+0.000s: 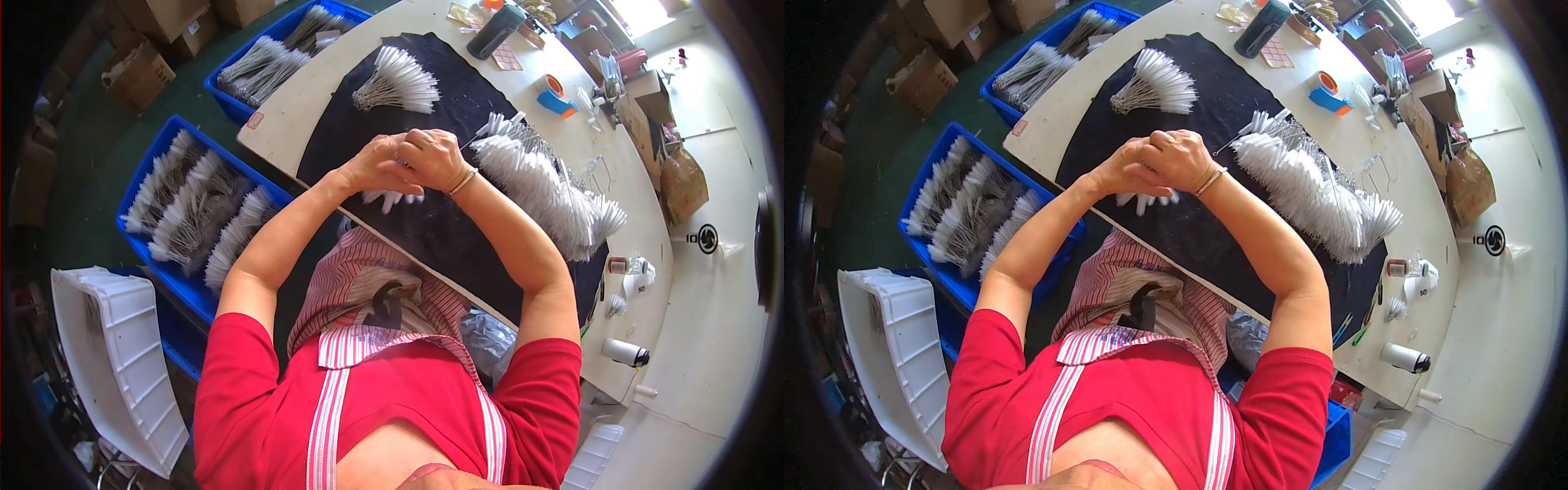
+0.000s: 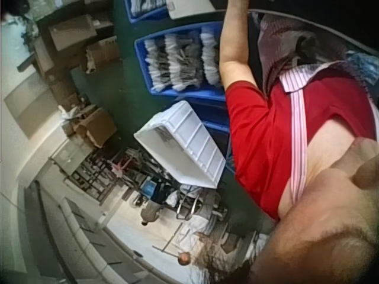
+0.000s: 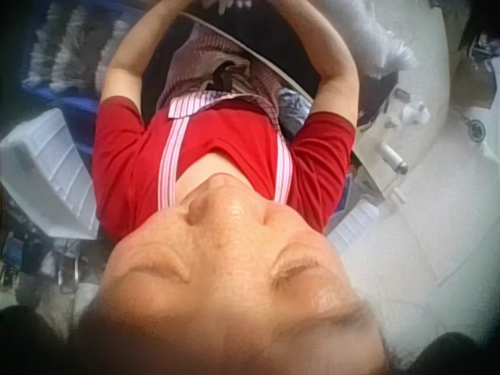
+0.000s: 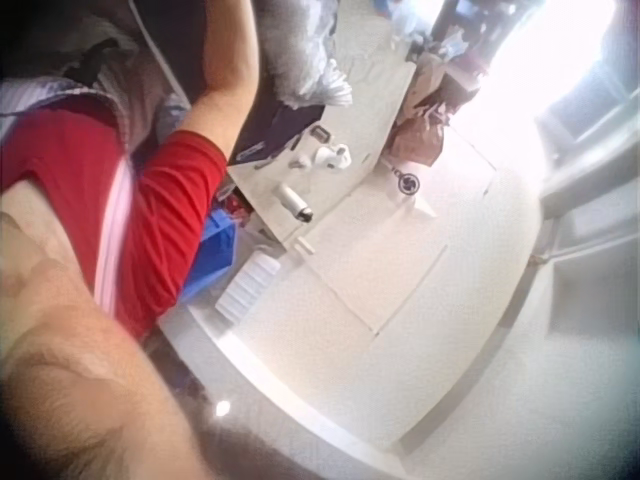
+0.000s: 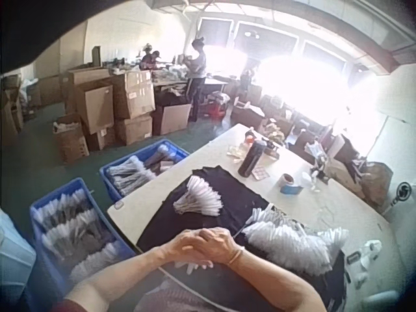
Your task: The recorder manually assembles and bundles white plastic fan ribs at an industrial workbench.
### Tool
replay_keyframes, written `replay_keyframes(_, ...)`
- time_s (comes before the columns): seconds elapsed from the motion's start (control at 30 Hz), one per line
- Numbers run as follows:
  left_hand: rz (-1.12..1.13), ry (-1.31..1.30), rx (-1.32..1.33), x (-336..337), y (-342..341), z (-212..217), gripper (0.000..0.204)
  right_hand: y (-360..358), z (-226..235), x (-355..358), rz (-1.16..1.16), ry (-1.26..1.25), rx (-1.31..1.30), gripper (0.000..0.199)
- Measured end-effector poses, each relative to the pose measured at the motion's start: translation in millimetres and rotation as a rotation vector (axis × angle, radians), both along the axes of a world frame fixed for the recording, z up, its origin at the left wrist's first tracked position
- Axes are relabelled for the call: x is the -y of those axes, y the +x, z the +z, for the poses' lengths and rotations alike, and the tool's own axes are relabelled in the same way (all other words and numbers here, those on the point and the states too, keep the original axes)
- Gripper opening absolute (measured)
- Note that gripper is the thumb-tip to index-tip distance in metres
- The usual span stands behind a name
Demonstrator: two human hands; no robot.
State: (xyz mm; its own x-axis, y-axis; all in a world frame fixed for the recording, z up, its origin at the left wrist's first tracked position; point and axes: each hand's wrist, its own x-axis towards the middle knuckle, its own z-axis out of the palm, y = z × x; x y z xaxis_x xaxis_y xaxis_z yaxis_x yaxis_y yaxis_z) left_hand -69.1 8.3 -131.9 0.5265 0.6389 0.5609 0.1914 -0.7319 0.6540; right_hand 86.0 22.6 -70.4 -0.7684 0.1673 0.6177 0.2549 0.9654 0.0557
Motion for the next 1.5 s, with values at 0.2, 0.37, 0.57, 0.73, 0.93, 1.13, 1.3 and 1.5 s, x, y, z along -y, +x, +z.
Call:
replay_keyframes(0.2,0.11,-0.387,0.31,3.7,-23.7,-9.1,0.053,21.0,-5.6,2.3,-0.415,0.012,-0.236,0.031)
replay_keyframes(0.37,0.438,-0.931,0.698,12.5,-60.6,-9.4,0.048,43.1,30.4,-1.4,-0.545,-0.007,-0.649,0.029)
replay_keyframes(0.57,0.321,-0.768,0.611,67.5,18.0,7.5,0.057,20.5,18.7,18.4,-0.473,-1.274,-1.773,0.037)
replay_keyframes(0.73,0.287,-0.605,0.72,87.9,72.2,22.5,0.057,-22.3,-45.1,66.1,-0.251,-1.922,-2.113,0.024)
replay_keyframes(0.93,0.344,-0.834,0.57,103.1,69.1,2.7,0.027,4.6,-80.3,124.7,-0.568,-1.829,-1.377,0.022)
replay_keyframes(1.13,0.071,-1.182,0.484,105.8,44.1,16.2,0.019,41.8,-30.2,112.0,-0.454,-1.138,-1.366,0.046)
replay_keyframes(1.3,-0.125,-1.243,0.383,117.9,45.1,26.5,0.026,43.9,-13.2,103.4,-0.008,-1.819,-1.516,0.057)
replay_keyframes(1.5,0.077,-1.137,0.485,117.2,54.6,30.1,0.031,36.5,-23.0,99.2,-0.15,-1.621,-1.616,0.034)
